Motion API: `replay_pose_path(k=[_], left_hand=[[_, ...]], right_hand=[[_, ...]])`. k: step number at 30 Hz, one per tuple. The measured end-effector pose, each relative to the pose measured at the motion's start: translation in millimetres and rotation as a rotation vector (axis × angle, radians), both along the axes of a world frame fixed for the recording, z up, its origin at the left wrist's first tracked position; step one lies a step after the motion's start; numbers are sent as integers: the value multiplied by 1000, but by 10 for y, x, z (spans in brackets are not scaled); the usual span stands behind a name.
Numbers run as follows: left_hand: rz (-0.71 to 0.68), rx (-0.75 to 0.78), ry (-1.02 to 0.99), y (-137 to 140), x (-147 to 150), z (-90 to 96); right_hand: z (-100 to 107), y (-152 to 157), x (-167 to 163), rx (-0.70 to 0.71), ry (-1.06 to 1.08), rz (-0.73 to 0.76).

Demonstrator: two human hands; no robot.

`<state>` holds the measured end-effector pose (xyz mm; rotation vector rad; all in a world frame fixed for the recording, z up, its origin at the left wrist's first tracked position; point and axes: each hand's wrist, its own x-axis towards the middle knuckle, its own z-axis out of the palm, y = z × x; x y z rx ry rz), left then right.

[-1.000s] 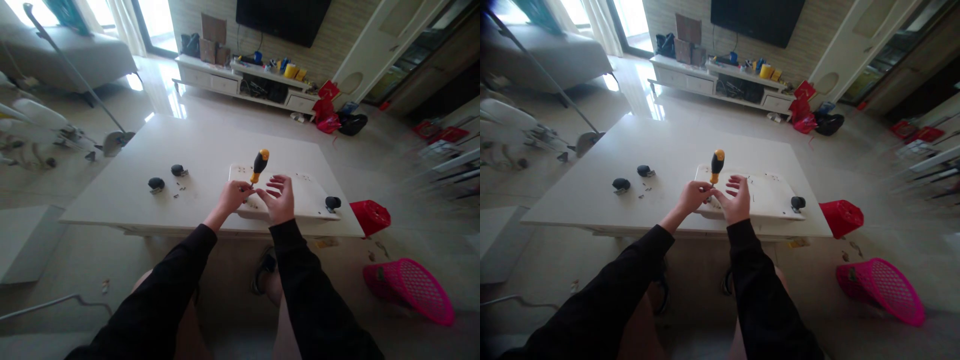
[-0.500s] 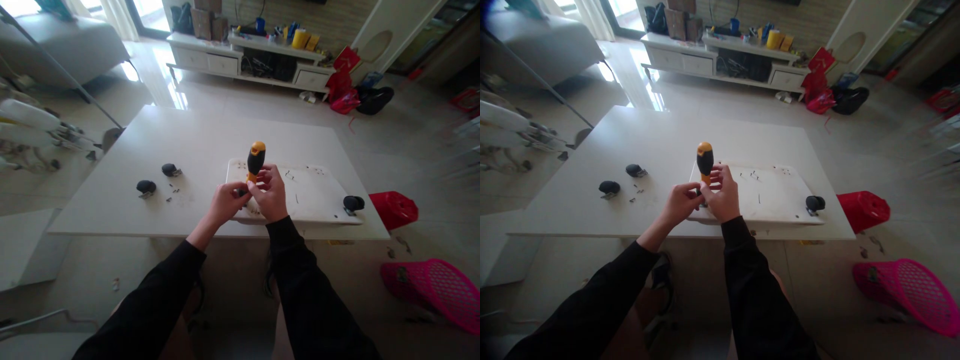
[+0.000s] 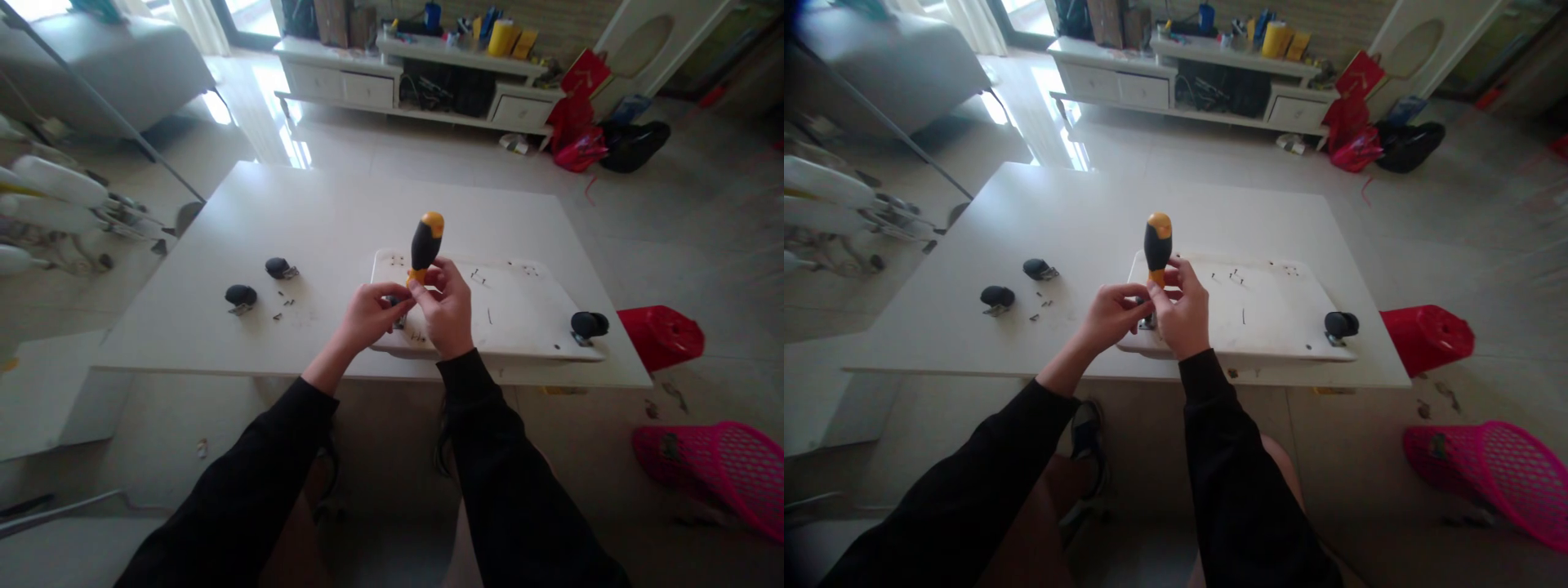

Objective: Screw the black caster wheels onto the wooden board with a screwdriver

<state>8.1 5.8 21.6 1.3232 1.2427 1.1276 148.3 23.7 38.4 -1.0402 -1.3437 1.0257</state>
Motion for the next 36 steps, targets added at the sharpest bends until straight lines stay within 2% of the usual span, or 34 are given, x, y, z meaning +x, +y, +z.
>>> replay_pose_path(k=[4, 10, 17, 24, 27, 33, 36], left_hand=[[20, -10, 49, -11, 5, 24], [113, -8, 30, 18, 58, -40], [13, -23, 45, -15, 13, 13], [53, -37, 32, -20, 44, 30], [61, -30, 3, -6, 44, -10], [-15, -20, 35, -12, -7, -50], [8, -21, 68, -19, -8, -31]], right_hand=[[7, 7, 12, 5, -3, 21], [16, -17, -7, 59, -81, -98], [-8, -26, 12, 72, -26, -40], [28, -51, -29, 62, -72, -103], [30, -71, -37, 54, -46, -89], [-18, -53, -4, 53, 51, -12], [-16, -41, -8, 82, 18, -53]])
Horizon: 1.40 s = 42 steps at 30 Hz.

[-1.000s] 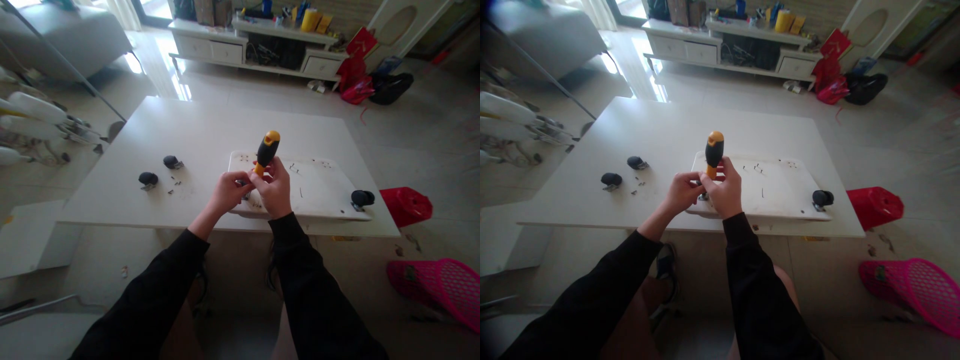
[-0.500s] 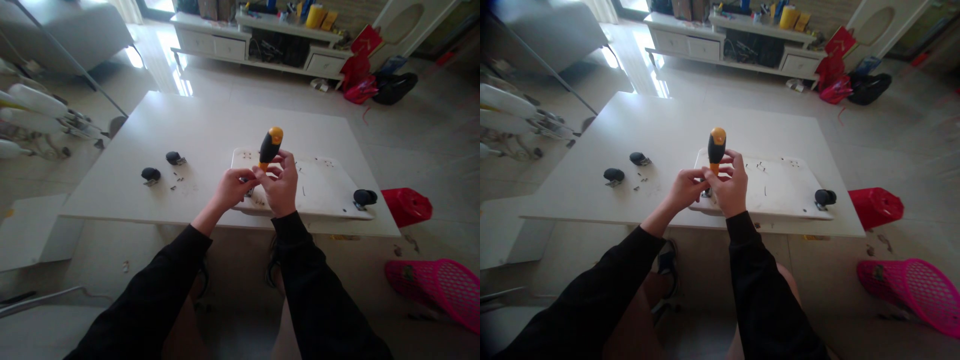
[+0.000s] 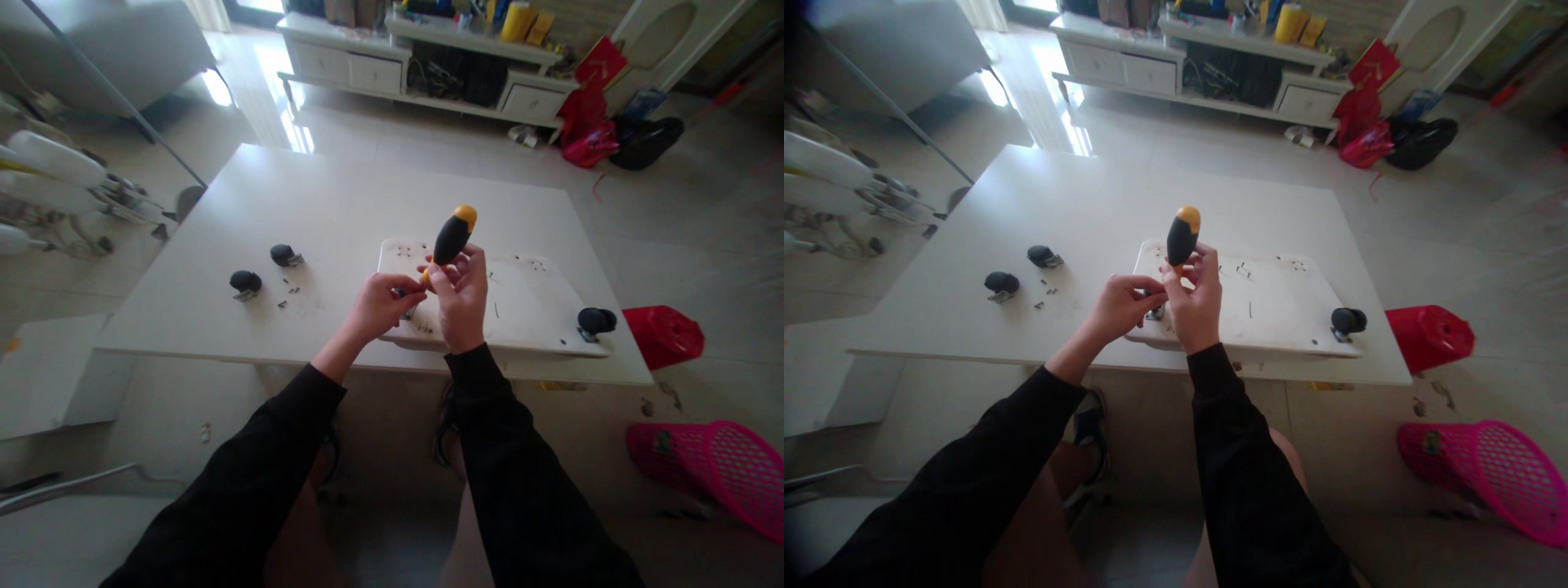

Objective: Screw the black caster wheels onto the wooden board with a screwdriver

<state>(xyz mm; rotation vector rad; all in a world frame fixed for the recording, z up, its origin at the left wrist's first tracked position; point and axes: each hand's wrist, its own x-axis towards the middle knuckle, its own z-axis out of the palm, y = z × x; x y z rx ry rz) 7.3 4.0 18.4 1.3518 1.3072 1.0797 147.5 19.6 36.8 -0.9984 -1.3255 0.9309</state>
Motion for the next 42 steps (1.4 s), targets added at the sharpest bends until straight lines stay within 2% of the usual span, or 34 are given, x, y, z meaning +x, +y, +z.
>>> replay_pose_path(k=[5, 10, 13, 15, 18, 22, 25, 33, 38, 42], left_hand=[[20, 3, -19, 9, 34, 15], [17, 17, -19, -12, 7, 77], [66, 36, 22, -64, -55, 148], [109, -47, 44, -121, -90, 183], [119, -275, 25, -233, -106, 201], [116, -454, -105, -365, -81, 199], [108, -501, -205, -408, -62, 212], [101, -651, -281, -285, -29, 188], [28, -656, -290, -274, -101, 144], [-13, -676, -348, -264, -131, 120]], right_hand=[[-2, -3, -29, 27, -62, -104], [-44, -1, -36, -56, 5, -78], [-41, 10, -33, -34, 5, -89], [-30, 24, -29, -2, 13, -126], [-20, 43, -30, 6, 37, -153], [-29, 36, -51, -22, 99, -89], [-30, 11, -62, -1, 153, -32], [-24, 12, -21, 48, 46, -128], [-30, 13, -20, 13, 73, -70], [-1, 3, -11, 32, 35, -101]])
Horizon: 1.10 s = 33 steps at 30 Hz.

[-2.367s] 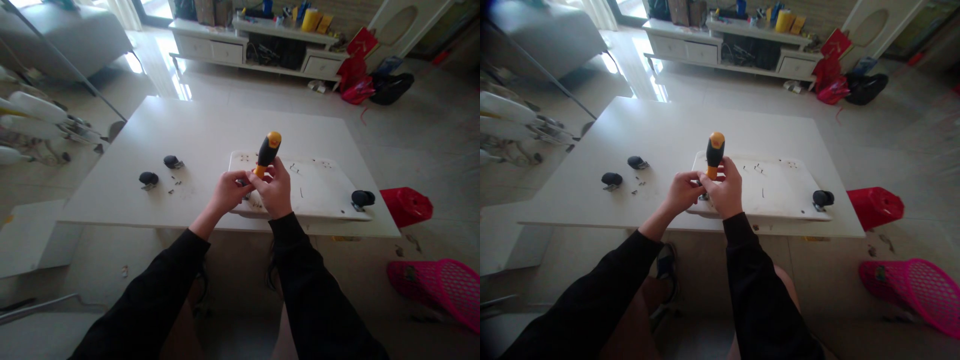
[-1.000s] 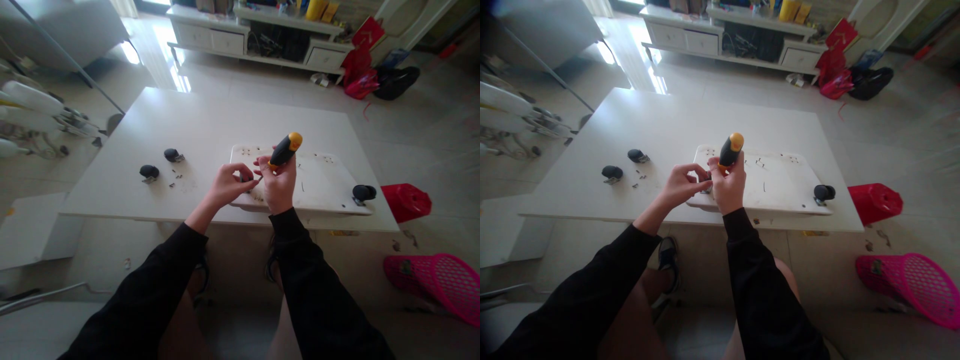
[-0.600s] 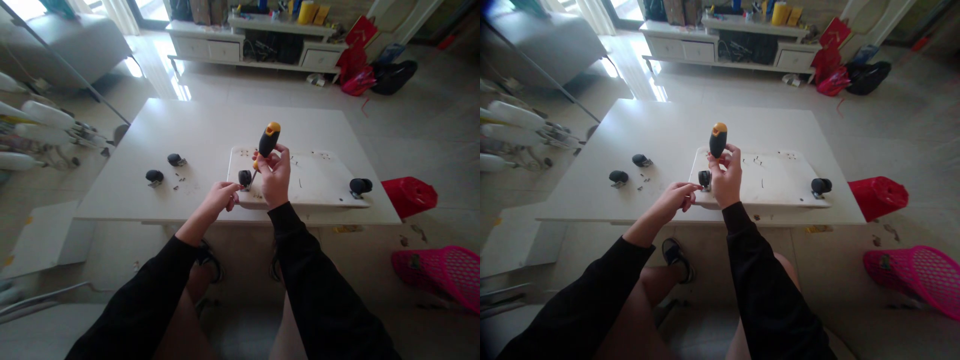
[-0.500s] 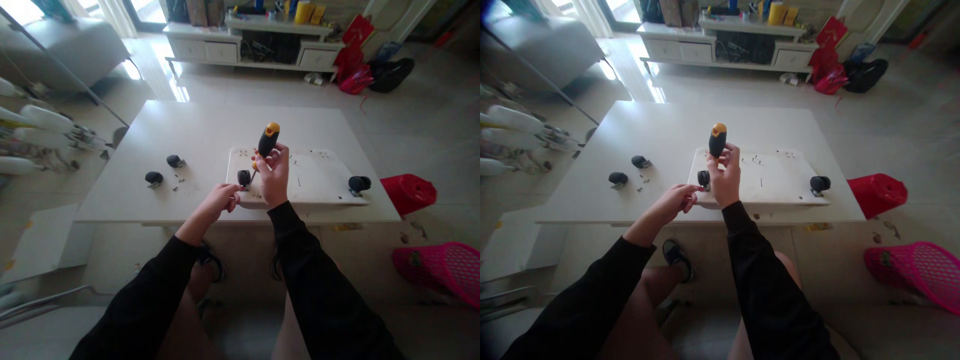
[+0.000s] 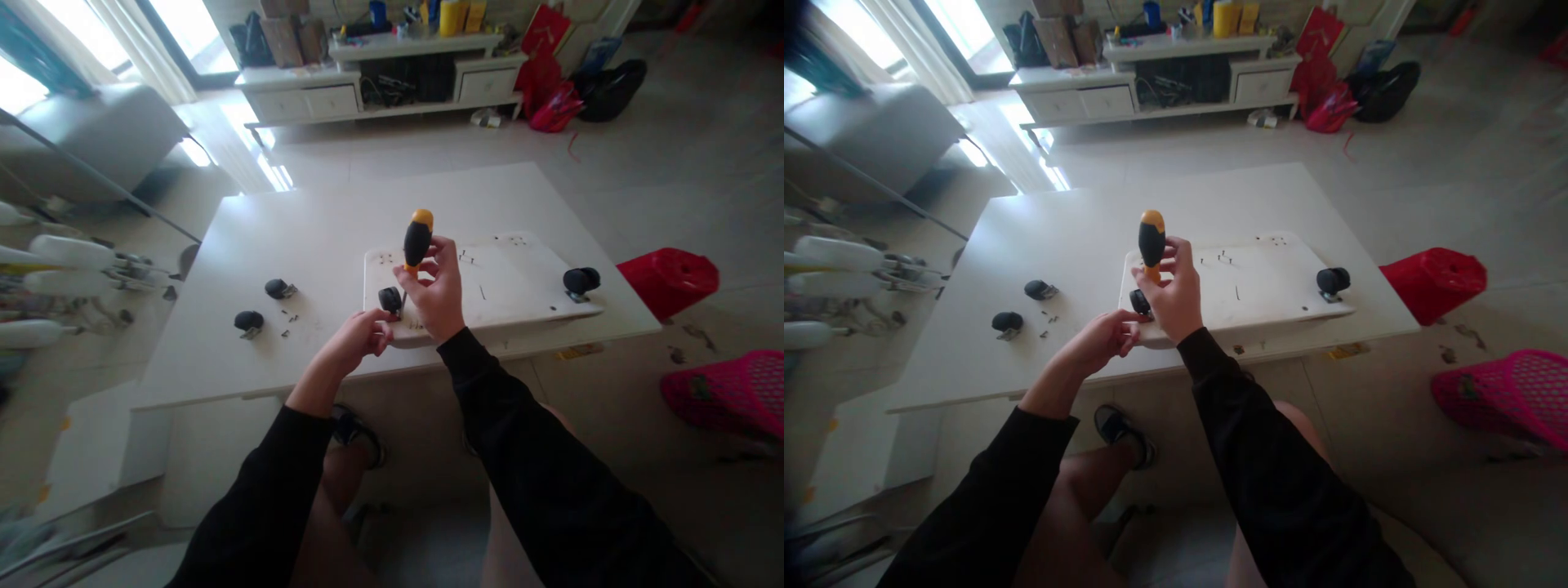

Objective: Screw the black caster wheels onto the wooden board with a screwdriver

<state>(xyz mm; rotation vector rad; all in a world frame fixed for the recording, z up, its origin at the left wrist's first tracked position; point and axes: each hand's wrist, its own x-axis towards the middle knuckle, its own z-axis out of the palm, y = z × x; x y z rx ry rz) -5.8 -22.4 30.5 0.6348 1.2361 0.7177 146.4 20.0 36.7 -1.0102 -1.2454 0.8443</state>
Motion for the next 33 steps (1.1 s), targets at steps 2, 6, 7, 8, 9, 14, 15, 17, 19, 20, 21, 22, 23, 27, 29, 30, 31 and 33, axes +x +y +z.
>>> replay_pose_path(k=[2, 6, 7, 8, 9, 14, 15, 17, 19, 20, 21, 22, 23, 27, 29, 30, 31, 33], left_hand=[[-14, -18, -35, 32, -2, -5], [-37, -93, -90, 90, -34, 11], [-49, -103, -109, 94, -48, 19], [-63, -105, -127, 93, -62, 28], [-75, -99, -141, 90, -75, 36], [-152, -56, -203, 89, -117, 58], [-173, -64, -220, 95, -124, 58], [-186, -100, -244, 107, -144, 53], [-164, -149, -260, 114, -172, 48], [-149, -169, -270, 116, -188, 46], [-136, -183, -283, 117, -204, 46], [-128, -193, -296, 118, -217, 47], [-121, -200, -308, 119, -227, 48], [-99, -227, -346, 130, -237, 49], [-92, -231, -358, 135, -232, 44], [-89, -230, -360, 137, -229, 41], [-87, -230, -360, 139, -226, 38], [-85, -233, -357, 139, -223, 31]], right_hand=[[-2, 5, 5, 13, 9, -27], [-41, 17, -3, 9, 20, -18], [-49, 15, -9, 9, 18, -7], [-52, 9, -17, 11, 15, 1], [-50, 2, -24, 14, 10, 6], [1, -28, -36, 25, -27, -18], [9, -26, -33, 28, -29, -29], [15, -17, -28, 34, -11, -42], [12, -6, -27, 34, 21, -32], [9, -2, -28, 28, 33, -20], [6, 2, -30, 20, 40, -7], [3, 6, -31, 12, 38, 9], [1, 10, -32, 7, 30, 22], [-8, 42, -21, 57, -42, 9], [-18, 57, -16, 80, -56, -28], [-25, 61, -17, 76, -49, -34], [-33, 62, -19, 68, -31, -27], [-51, 60, -29, 55, 26, 15]])
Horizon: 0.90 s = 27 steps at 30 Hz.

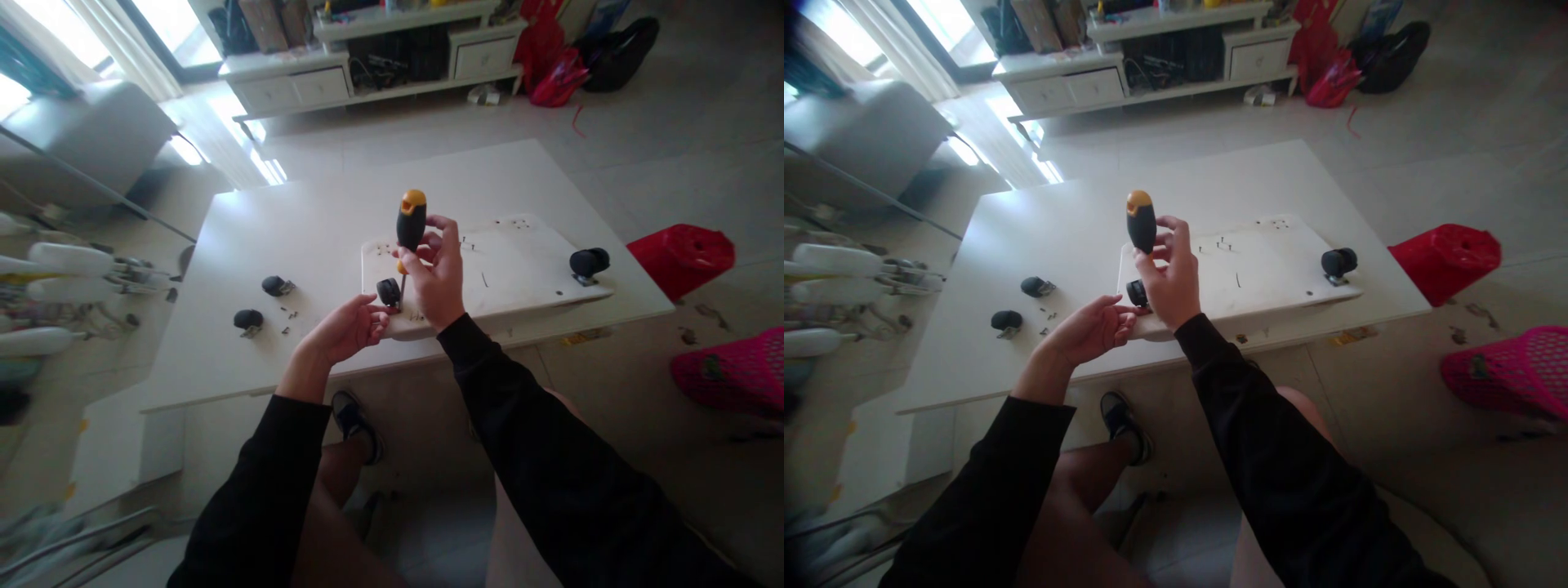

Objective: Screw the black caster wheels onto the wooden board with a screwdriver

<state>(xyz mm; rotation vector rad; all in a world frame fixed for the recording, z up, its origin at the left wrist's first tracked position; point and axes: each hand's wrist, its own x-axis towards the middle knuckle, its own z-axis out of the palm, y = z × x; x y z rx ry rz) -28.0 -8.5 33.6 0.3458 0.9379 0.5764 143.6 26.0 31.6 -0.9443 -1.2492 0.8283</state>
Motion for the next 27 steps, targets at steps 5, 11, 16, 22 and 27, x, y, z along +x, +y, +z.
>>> replay_pose_path(k=[5, 11, 16, 22, 27], left_hand=[[14, 3, -3, -11, 2, -15], [-5, 9, 17, 4, -18, -32], [-31, -29, 17, 61, -38, -25], [-36, -30, 16, 81, -30, -24], [-23, -30, 13, 65, -25, -28]], right_hand=[[-34, 6, -6, 10, 6, 32], [-71, 17, 14, 36, -45, -72], [-96, -9, 8, 25, 13, 38], [-68, -12, 14, 11, -26, -27], [-56, -25, -21, 9, 10, 14]])
